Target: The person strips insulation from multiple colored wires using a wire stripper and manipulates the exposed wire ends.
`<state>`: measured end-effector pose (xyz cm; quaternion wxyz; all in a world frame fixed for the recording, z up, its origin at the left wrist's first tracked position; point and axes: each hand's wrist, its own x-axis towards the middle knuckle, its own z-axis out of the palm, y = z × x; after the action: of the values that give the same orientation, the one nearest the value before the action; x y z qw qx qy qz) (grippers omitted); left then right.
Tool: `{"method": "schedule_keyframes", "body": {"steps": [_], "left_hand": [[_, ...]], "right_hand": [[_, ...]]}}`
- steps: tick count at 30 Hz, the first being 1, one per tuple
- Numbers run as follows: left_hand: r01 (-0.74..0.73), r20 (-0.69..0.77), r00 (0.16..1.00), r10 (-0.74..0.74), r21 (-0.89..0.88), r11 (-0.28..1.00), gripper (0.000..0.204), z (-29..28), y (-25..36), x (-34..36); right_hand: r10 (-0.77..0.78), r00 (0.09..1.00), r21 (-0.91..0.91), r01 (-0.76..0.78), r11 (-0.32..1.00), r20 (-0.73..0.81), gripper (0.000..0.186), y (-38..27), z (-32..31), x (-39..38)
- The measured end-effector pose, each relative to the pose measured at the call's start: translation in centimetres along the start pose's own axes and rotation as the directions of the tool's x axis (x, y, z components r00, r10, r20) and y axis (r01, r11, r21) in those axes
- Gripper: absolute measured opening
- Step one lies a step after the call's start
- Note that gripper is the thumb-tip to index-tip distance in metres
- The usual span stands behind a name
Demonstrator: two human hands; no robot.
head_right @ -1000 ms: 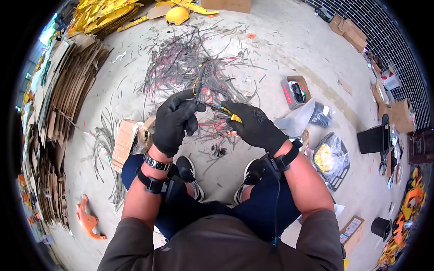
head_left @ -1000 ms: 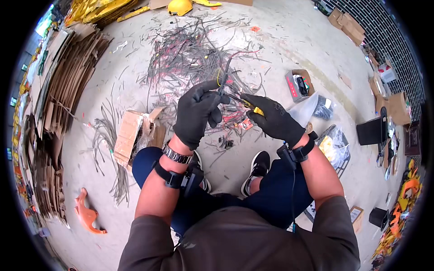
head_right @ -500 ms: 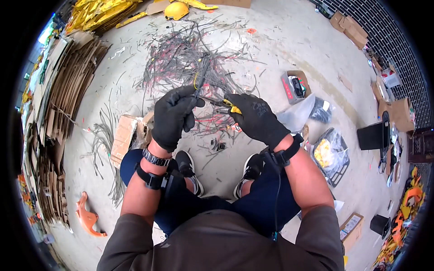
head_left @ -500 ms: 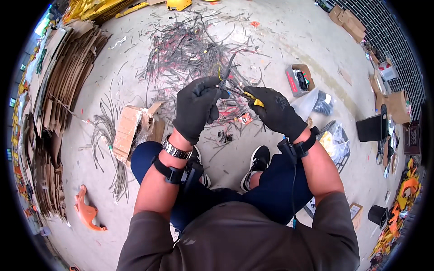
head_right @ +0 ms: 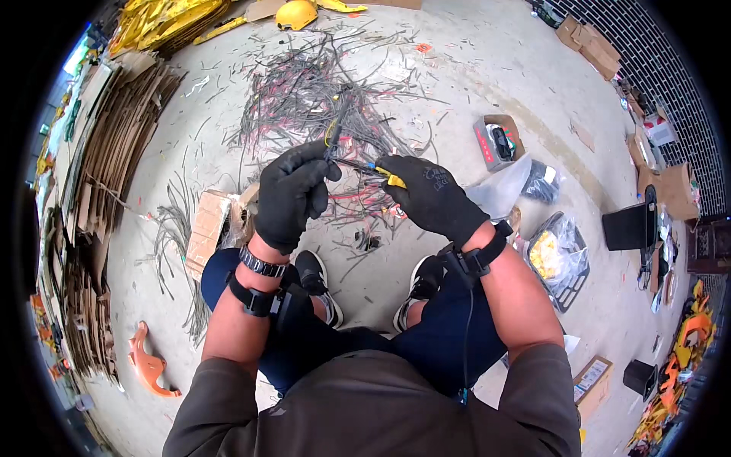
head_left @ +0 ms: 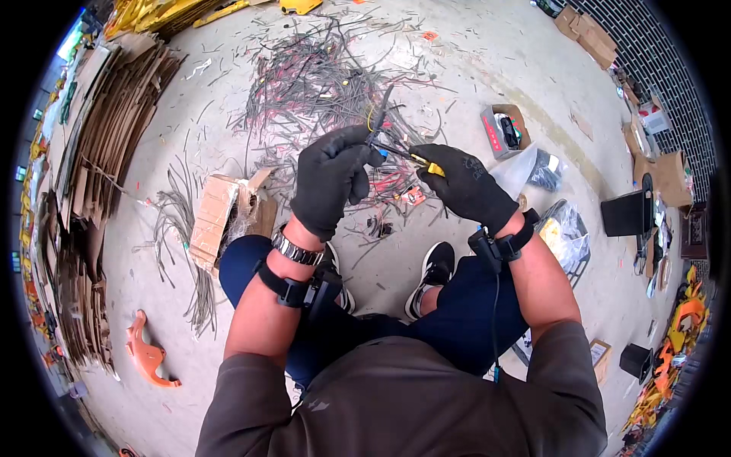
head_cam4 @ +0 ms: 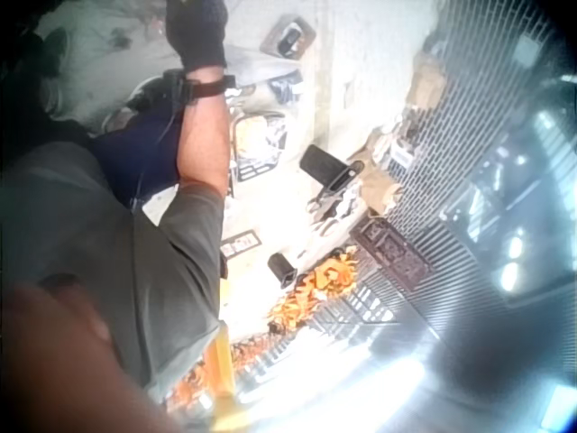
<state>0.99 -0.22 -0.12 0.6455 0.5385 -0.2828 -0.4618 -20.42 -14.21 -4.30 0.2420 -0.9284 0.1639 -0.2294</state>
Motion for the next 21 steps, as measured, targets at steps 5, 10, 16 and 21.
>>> {"method": "schedule_keyframes", "body": {"steps": [5,10,16,21], "left_hand": [[0.040,0.071,0.997,-0.042,0.033,0.999,0.017,0.0,0.8,-0.3],[-0.153,0.115,0.983,0.141,0.096,0.984,0.021,-0.3,0.0,-1.0],[0.102,0.229,0.973,-0.026,-0.326,0.940,0.029,-0.6,0.4,-1.6],[0.151,0.292,0.956,-0.033,-0.389,0.909,0.033,-1.2,0.4,-1.8]], "right_hand": [[0.017,1.000,0.035,-0.017,0.999,-0.003,0.039,-0.6,-0.1,0.0],[0.079,0.994,0.145,-0.089,0.985,0.073,0.032,-1.0,-0.8,0.4],[0.180,0.951,0.213,-0.236,0.948,0.251,0.029,-3.9,-3.4,1.7],[0.197,0.926,0.298,-0.297,0.907,0.323,0.026,-5.2,-4.4,1.8]]}}
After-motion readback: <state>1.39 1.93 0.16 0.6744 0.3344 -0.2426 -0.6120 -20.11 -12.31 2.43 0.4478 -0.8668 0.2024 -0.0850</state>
